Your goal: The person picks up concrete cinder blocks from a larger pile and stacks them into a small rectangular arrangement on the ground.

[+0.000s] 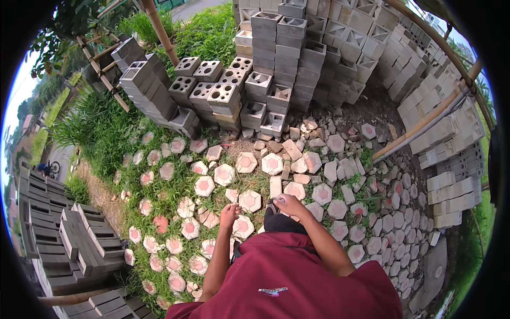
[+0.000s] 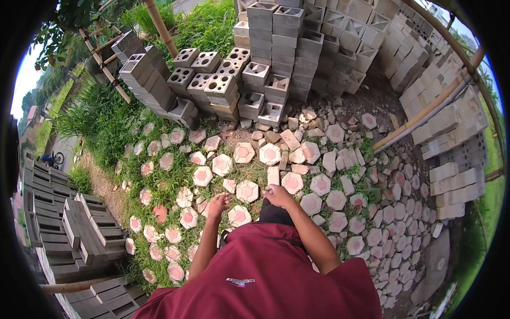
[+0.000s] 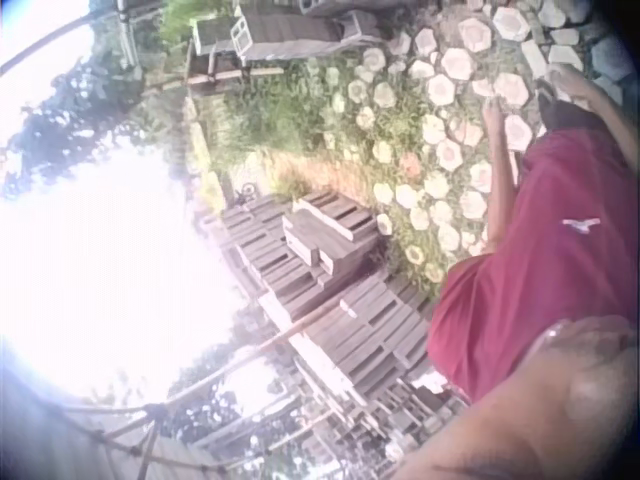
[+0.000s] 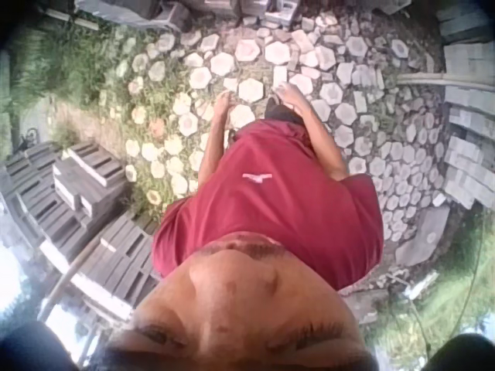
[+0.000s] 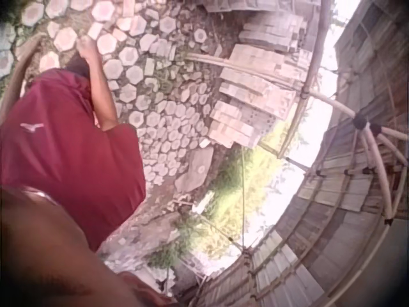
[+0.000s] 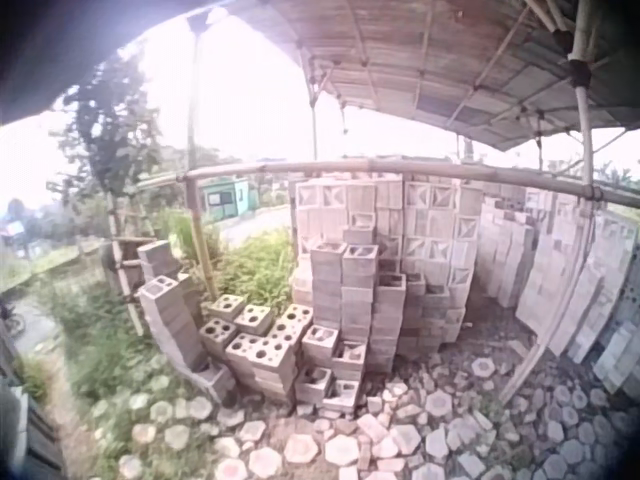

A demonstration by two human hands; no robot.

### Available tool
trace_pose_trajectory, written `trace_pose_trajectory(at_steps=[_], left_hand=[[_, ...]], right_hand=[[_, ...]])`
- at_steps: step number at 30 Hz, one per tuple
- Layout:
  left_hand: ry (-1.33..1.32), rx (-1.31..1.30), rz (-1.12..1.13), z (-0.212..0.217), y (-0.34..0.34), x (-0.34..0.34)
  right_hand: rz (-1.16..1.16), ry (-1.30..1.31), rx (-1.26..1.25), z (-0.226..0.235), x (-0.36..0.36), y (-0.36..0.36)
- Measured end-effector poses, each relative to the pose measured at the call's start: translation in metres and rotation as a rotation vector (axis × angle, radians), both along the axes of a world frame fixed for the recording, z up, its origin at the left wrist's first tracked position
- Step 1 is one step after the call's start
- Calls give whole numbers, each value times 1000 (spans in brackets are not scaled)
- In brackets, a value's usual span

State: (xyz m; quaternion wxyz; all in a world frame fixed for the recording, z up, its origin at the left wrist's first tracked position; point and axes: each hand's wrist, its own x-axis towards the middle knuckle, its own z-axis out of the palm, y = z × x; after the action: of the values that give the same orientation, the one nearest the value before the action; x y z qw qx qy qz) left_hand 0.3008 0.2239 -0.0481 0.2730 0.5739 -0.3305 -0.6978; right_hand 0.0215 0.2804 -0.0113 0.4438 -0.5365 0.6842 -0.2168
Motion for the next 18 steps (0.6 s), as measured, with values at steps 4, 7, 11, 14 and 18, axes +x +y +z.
trace_pose_trajectory(at_steps=[4, 7, 11, 14, 18], left_hand=[[-32, -77, -53, 27, -98, -45], [16, -142, -53, 37, -171, -84], [69, -177, -81, 8, -258, -118], [86, -115, -118, 9, -332, -167], [169, -15, -176, -22, -441, -217]], right_hand=[[-168, -158, -143, 9, -43, -96], [-91, 113, -113, -3, -78, -163], [-188, -155, -59, -20, -87, -238], [-270, -94, -28, -35, -118, -286], [-416, -97, 61, -65, -157, -358]])
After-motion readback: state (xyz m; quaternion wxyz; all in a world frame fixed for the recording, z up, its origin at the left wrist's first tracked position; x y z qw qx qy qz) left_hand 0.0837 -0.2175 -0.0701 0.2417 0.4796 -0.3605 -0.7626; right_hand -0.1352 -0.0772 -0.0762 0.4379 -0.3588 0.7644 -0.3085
